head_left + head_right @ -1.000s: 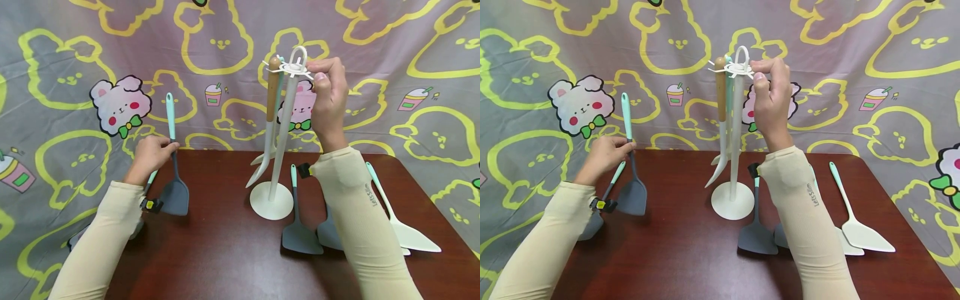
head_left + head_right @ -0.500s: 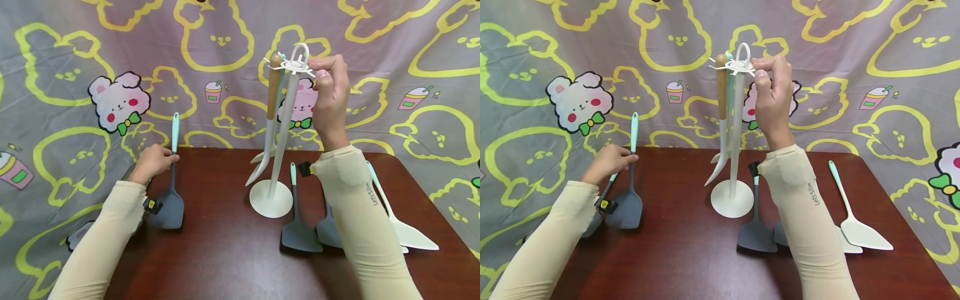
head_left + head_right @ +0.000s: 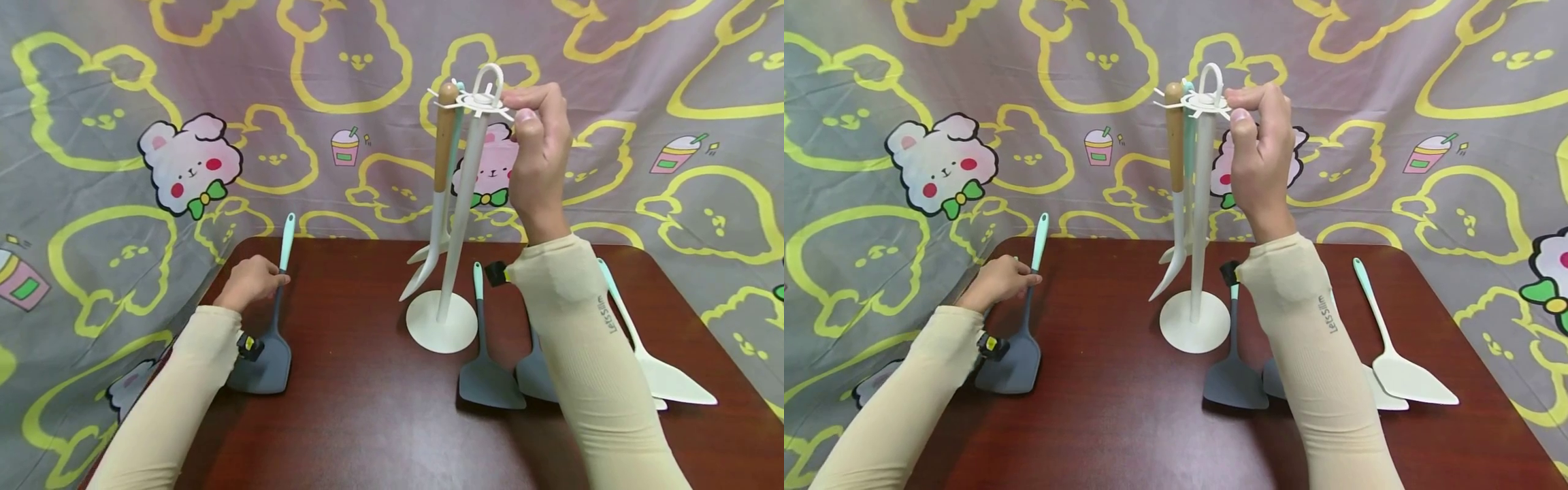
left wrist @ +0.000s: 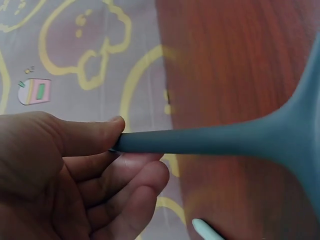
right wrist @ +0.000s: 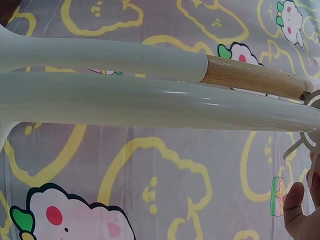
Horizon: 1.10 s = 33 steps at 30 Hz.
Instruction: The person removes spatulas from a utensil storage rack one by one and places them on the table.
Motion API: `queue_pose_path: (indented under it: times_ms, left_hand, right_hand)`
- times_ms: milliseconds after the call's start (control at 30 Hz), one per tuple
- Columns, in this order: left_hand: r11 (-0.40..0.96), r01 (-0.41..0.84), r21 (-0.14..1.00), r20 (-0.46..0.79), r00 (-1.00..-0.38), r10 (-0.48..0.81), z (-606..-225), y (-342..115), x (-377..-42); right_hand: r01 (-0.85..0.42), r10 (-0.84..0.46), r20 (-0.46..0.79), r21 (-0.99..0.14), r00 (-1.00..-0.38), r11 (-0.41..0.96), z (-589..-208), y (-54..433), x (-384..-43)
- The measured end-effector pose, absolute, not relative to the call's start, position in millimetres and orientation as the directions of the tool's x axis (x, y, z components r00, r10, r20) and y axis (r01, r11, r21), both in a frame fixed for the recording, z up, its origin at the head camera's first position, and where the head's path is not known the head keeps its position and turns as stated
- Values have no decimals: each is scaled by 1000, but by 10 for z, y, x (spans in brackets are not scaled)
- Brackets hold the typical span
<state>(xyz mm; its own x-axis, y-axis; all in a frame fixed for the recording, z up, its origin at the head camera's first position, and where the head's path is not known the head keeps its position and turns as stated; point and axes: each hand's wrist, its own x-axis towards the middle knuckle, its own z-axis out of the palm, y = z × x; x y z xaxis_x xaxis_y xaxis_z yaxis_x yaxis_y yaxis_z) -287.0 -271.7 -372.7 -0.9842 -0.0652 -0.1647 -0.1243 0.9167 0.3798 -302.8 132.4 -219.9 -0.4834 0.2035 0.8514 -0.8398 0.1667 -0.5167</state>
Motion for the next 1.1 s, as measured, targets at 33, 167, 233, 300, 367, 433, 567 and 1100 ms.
queue_pose_path:
  times_ms: [33,167,233,300,367,433,567,1100]
  left_hand:
    - [916,-127,381,-168,-984,-67,-3754,-2726,-2876]
    - [910,-151,387,-181,-980,-85,-3845,-2749,-2893]
    - [907,-158,389,-183,-979,-92,-3880,-2748,-2900]
    - [903,-165,397,-178,-979,-100,-3911,-2750,-2909]
    - [898,-174,405,-176,-978,-111,-3941,-2752,-2920]
    - [889,-194,415,-183,-975,-127,-3975,-2763,-2931]
    - [877,-226,424,-207,-967,-149,-4043,-2807,-2965]
    - [896,-270,353,-297,-940,-166,-4153,-2793,-3065]
  right_hand:
    - [-841,203,853,-515,-482,166,-2197,1324,-3030]
    - [-848,202,855,-509,-477,150,-2188,1325,-3032]
    - [-853,206,855,-506,-476,127,-2181,1324,-3028]
    - [-858,211,854,-503,-475,104,-2177,1321,-3023]
    - [-860,217,852,-503,-476,87,-2172,1316,-3019]
    - [-859,220,852,-503,-475,91,-2168,1312,-3018]
    - [-859,225,855,-500,-468,113,-2164,1312,-3023]
    - [-880,221,873,-463,-434,102,-2155,1312,-3021]
